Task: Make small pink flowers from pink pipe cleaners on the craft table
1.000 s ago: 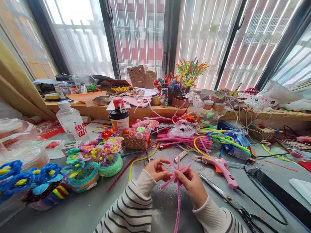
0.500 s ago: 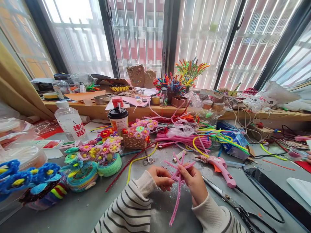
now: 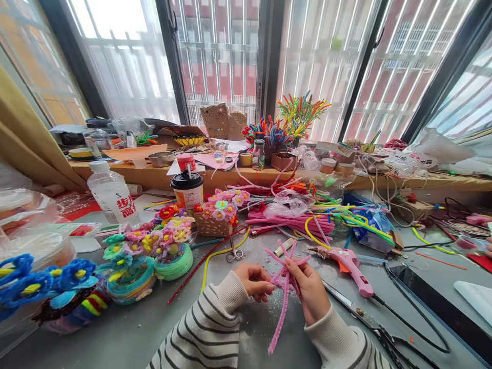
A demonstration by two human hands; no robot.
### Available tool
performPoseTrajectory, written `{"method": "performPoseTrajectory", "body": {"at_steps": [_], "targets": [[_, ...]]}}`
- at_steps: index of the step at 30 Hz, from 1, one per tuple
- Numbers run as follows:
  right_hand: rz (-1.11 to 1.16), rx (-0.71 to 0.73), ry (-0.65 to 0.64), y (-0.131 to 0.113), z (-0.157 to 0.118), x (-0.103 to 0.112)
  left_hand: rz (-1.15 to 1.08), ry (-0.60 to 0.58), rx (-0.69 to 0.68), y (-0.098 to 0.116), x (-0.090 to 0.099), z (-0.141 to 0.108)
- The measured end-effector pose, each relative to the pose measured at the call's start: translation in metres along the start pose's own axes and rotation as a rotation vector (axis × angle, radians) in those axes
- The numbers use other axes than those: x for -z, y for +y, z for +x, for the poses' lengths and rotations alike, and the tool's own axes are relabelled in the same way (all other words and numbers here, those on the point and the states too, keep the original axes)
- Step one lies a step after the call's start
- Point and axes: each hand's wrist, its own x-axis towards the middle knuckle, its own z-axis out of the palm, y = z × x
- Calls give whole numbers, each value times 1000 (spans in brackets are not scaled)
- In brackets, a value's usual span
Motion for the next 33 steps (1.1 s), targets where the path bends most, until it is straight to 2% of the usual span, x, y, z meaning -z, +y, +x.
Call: {"method": "performPoseTrajectory", "body": {"at_steps": [3, 7, 13, 17, 20, 27, 31, 33], "targets": [[29, -21, 9, 2, 0, -4, 40, -16, 1, 1, -1, -3], [64, -35, 4, 6, -1, -7, 72, -112, -13, 1, 4, -4], [81, -86, -17, 4, 0, -3, -100, -9, -97, 3, 16, -2], [84, -96, -20, -3, 0, -2, -149, -101, -149, 8, 18, -6], [56, -95, -44, -6, -1, -2, -184, -66, -133, 9, 17, -7], [-49, -28, -206, 4, -3, -6, -129, 58, -93, -1, 5, 2], [-92, -32, -243, 2, -6, -8, -56, -32, -103, 1, -2, 1], [-116, -33, -238, 0, -7, -7, -42, -38, -120, 3, -3, 0]]}}
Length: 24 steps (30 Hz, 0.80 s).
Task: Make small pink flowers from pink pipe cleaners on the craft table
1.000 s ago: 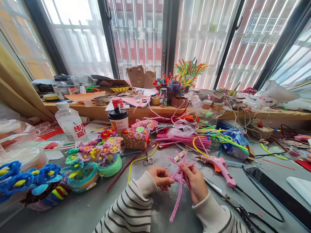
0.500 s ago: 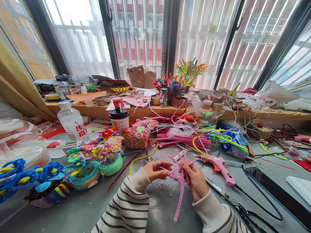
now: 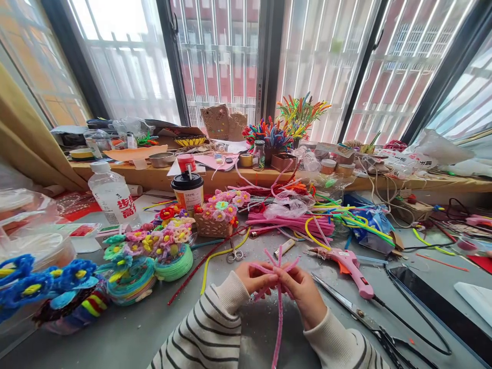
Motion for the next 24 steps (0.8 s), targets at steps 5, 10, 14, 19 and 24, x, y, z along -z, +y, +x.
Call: {"method": "performPoseTrajectory", "body": {"at_steps": [5, 10, 14, 19, 24], "targets": [[-77, 7, 16, -4, 0, 2, -54, 46, -36, 2, 1, 0], [13, -11, 73, -9, -1, 3, -111, 113, -41, 5, 2, -1], [15, -18, 72, -9, -1, 3, -174, 151, -19, 8, 0, -3], [25, 5, 114, -8, -1, 2, -208, 187, 12, 10, -1, -3], [20, 18, 83, -12, -4, 0, -183, 212, 18, 13, -2, -5]]}}
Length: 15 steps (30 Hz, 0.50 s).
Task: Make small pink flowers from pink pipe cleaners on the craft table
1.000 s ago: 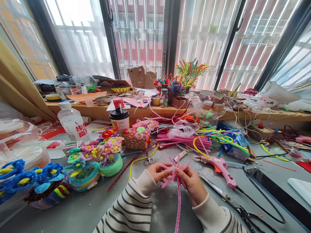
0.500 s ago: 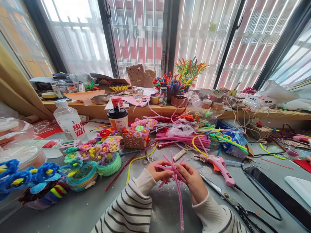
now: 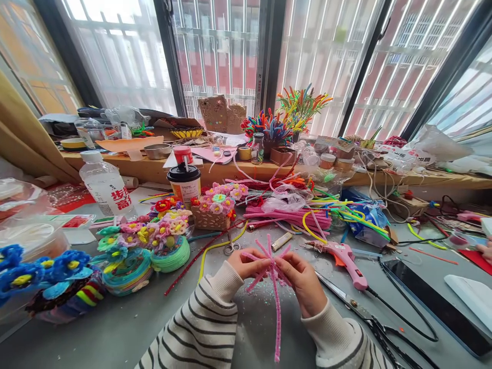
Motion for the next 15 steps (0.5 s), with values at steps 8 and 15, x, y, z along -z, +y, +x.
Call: {"method": "performPoseTrajectory", "body": {"at_steps": [8, 15], "targets": [[-95, 53, -44, -2, -1, 0, 43, 25, -45, -2, 0, 1], [-91, 35, -134, 0, 3, 5, 90, -11, -116, -7, 0, 4]]}}
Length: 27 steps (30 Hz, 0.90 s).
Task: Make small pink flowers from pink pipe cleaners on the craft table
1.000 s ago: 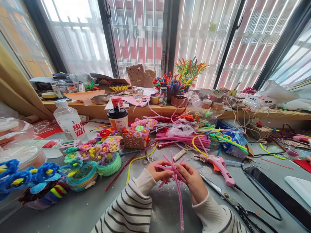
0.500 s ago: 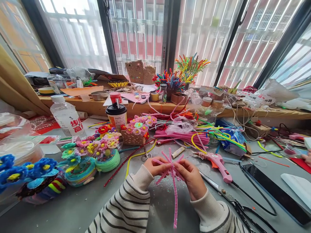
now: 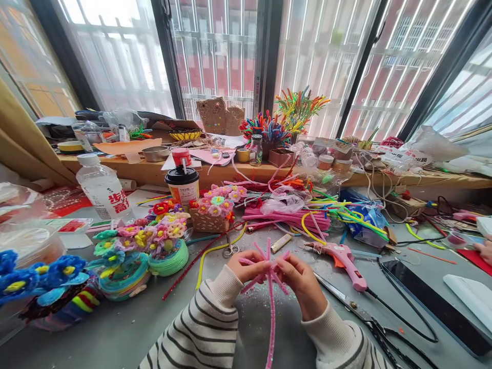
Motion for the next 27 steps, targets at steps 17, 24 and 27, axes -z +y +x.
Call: {"method": "performPoseTrajectory", "body": {"at_steps": [17, 24, 27], "targets": [[177, -62, 111, -1, 0, -1, -96, -211, 111, -4, -2, 1], [281, -91, 100, 1, -1, -3, -99, -225, 161, -6, -2, 1], [270, -87, 110, 4, 0, -3, -82, -206, 140, -5, -3, 0]]}}
